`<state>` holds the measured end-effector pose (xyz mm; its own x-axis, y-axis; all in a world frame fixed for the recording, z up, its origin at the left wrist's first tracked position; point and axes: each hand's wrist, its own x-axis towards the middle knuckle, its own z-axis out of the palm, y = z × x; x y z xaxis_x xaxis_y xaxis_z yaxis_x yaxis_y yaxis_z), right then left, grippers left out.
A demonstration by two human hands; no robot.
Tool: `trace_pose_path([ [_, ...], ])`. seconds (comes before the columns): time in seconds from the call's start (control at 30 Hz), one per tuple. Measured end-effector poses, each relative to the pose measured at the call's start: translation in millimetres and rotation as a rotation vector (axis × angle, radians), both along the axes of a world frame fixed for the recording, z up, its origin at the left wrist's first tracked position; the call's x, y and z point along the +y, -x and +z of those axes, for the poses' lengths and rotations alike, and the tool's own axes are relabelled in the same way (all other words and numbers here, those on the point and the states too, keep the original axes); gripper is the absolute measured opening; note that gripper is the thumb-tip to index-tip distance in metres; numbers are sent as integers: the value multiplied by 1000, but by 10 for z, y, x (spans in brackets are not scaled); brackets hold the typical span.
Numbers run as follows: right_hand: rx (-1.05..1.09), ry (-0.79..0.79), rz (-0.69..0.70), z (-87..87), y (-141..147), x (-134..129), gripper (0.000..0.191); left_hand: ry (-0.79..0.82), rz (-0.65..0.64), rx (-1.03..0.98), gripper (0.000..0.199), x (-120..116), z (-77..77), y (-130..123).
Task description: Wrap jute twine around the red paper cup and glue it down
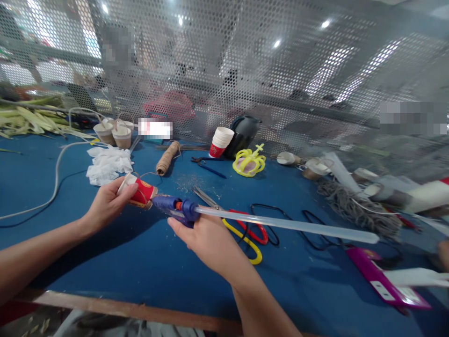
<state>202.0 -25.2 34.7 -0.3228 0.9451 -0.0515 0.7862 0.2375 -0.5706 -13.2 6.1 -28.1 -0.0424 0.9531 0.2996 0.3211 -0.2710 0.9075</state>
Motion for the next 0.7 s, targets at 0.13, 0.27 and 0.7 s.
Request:
trace_pose_path([
  [0.13,-40,-52,-8,1,45,-11,31,12,22,-3,29,-2,17,0],
  [0.27,-25,-74,-3,-4,69,-16,25,27,28,-2,30,-9,47,-9],
  [0.7,148,26,-70,34,-20,29,43,-46,-36,30,27,-46,19,-15],
])
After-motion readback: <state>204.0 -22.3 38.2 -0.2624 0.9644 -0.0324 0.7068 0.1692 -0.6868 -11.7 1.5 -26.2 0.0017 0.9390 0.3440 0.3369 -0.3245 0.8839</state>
